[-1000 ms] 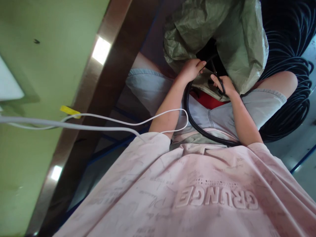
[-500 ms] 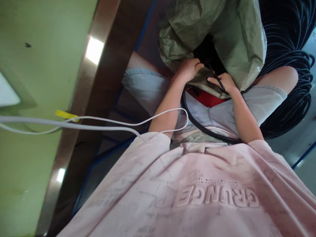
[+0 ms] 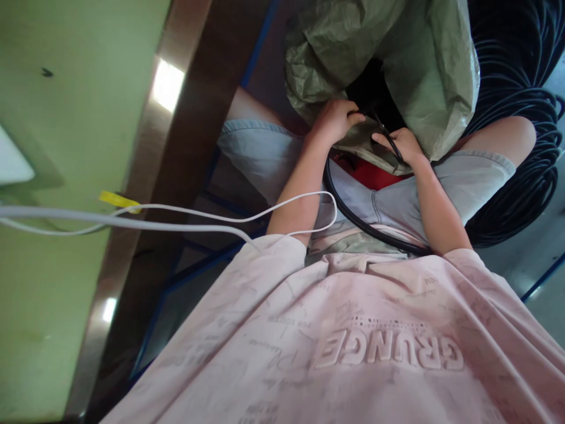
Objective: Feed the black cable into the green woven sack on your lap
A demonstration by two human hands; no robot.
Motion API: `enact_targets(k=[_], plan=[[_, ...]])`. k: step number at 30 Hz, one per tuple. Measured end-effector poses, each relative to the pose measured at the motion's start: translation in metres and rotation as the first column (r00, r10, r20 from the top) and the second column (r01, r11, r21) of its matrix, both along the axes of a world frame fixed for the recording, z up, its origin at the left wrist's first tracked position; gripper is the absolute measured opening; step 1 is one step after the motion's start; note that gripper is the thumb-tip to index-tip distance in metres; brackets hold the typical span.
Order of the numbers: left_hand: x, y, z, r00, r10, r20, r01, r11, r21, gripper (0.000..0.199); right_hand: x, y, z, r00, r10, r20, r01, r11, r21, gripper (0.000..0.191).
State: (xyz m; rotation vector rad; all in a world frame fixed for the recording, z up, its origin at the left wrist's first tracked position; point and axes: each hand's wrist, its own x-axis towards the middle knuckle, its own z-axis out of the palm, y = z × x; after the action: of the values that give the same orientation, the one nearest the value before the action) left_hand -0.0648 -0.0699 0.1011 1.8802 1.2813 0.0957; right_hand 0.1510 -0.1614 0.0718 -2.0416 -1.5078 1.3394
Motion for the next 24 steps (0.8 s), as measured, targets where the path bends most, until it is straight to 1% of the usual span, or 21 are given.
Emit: enact_targets(k=[4,7,12,17,20,24], plan=[[0.0003,0.0015,-0.0013,1.0,-0.019,0.004,0.019,0.999,0.036,0.022,0.0014,0.0017,0.0023,1.0,-0.001,0.021,0.002,1.0,-0.008,0.059],[-0.0006,0.0029,-0.0032,0.999,-0.042,0.012,0.041,0.997,0.071,0.021,-0.0006,0.0001,0.0051,1.0,0.011,0.02,-0.01,1.0,-0.025,0.06],[-0.0027,0.0048,-0.0057,0.999,-0.034,0.022,0.034,0.999,0.007,0.021,-0.0043,-0.0022,0.0084,0.999,0.041,-0.034,-0.042,0.999,-0.02,0.067],[-0.001,0.0037,-0.0024,0.999,-0.035,0.004,0.035,0.998,0.048,0.016,-0.0015,0.0004,0.0061,0.999,0.036,-0.033,-0.038,0.997,-0.062,0.062],[0.0005,0.0018,0.0005,1.0,-0.011,-0.012,0.012,0.999,0.033,0.017,0.0013,0.0024,0.0056,1.0,0.022,-0.013,-0.023,0.998,-0.052,0.061],[0.0026,0.0003,0.0018,0.999,0.047,0.024,-0.046,0.999,-0.013,0.023,0.0013,0.004,0.0053,1.0,-0.022,0.023,0.022,1.0,-0.008,0.062]])
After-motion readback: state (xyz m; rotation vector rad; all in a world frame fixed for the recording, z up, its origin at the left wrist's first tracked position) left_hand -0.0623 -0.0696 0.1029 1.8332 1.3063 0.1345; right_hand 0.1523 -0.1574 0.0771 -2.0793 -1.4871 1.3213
